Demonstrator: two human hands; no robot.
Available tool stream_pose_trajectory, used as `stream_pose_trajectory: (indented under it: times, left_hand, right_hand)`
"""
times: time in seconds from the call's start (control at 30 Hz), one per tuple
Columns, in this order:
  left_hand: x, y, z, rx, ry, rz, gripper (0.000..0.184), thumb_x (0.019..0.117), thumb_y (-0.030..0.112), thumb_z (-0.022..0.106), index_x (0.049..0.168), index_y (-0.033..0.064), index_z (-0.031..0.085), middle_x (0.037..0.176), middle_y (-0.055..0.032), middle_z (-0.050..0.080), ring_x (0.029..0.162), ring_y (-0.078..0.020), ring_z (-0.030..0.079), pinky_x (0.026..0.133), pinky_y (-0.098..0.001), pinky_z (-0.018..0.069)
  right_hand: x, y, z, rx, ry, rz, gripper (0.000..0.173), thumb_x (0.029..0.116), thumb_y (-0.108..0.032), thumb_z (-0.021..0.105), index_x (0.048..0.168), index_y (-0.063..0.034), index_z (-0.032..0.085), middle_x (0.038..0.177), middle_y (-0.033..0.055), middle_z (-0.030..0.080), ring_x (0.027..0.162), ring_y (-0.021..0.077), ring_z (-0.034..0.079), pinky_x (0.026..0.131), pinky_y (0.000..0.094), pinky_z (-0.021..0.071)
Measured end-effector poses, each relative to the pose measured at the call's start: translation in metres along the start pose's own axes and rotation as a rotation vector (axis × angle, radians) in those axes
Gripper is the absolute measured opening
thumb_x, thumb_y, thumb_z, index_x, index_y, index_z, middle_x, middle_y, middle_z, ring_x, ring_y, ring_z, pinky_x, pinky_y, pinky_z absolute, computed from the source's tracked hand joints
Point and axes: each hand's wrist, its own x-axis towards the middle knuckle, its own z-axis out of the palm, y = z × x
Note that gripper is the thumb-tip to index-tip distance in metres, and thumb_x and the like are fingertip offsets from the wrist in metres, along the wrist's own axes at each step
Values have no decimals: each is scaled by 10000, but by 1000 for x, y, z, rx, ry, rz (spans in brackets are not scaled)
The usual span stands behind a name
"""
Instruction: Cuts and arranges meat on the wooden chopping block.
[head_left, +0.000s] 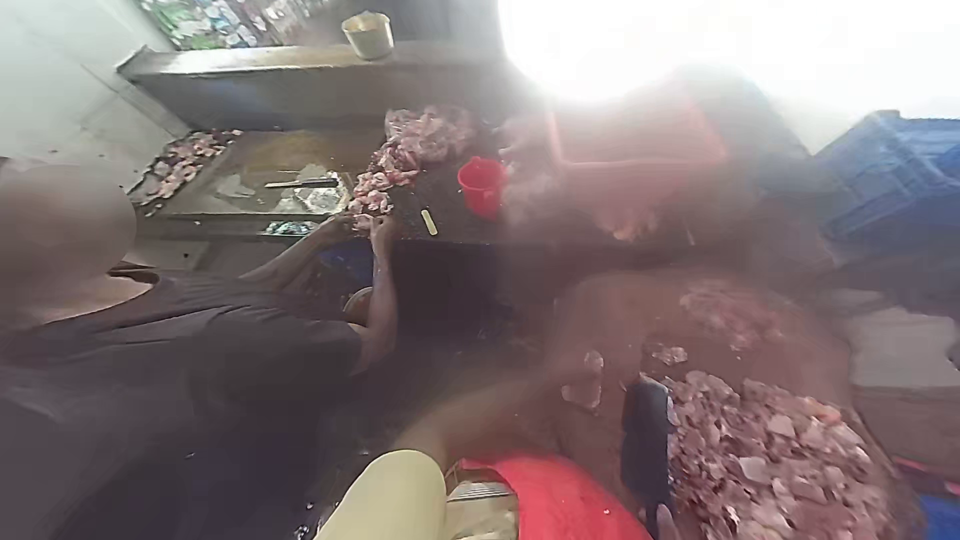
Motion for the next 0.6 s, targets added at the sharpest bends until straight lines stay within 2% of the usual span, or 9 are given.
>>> stream_pose_trajectory:
  times: [0.03,0.07,0.1,0.13,0.2,0.3,0.43,0.5,0.6]
  left_hand:
    - [-5,0,4,-22,-13,-52,761,966,400,674,1576,68,362,1467,-244,538,1360,-425,516,1139,-608,380]
    - [-8,-1,9,-64,-9,-88,724,970,350,683,1565,65,384,1466,-236,539,1366,-407,513,1150,-589,373]
    - [-2,-12,24,-103,46,-64,695,943,329,705,1531,67,444,1419,-224,584,1322,-383,558,1126,-575,421]
    - [8,-24,38,-150,96,-31,685,923,322,719,1506,62,471,1382,-217,608,1285,-366,587,1101,-565,457]
    - [26,-39,58,-281,162,9,615,933,303,718,1440,36,497,1328,-209,631,1225,-332,626,1058,-530,503]
    - [34,-52,67,-493,172,-12,667,938,273,746,1460,-2,434,1320,-239,613,1165,-314,648,1007,-490,537]
    - [32,-58,68,-612,176,-68,634,943,213,734,1460,35,413,1237,-217,643,1025,-274,690,887,-460,585]
    - [30,-59,68,-623,174,-95,628,926,185,734,1454,53,421,1188,-203,664,983,-266,697,859,-457,588]
    - [30,-62,68,-652,173,-110,624,911,137,718,1454,66,419,1187,-200,664,989,-279,692,860,-471,582]
  right_hand:
    - [4,15,3,13,16,-94,497,1127,-296,243,1129,43,607,823,25,622,725,36,593,720,253,536]
    - [4,18,3,5,5,-154,494,1124,-288,261,1149,53,619,834,44,628,742,63,591,742,288,535]
    - [3,15,2,10,-14,-182,481,1126,-277,278,1194,54,621,865,61,641,770,83,603,768,300,544]
    - [5,8,6,70,-24,-195,463,1126,-268,293,1199,49,622,846,52,631,737,82,594,727,288,546]
    - [15,-9,11,224,-99,-211,435,1105,-276,256,1108,-8,599,725,-29,530,601,57,500,570,252,477]
    - [31,-47,16,285,-247,-142,457,1124,-342,233,1176,-43,575,703,-27,495,526,87,445,490,275,426]
    - [57,-66,41,120,-271,-76,513,1132,-414,237,1207,-45,586,748,29,535,577,144,512,552,334,483]
    - [57,-54,48,76,-249,-77,527,1130,-408,235,1196,-31,597,743,40,550,572,151,529,548,343,499]
    - [35,-26,41,15,-302,-61,525,1131,-359,226,1191,9,595,788,59,562,659,149,551,654,353,529]
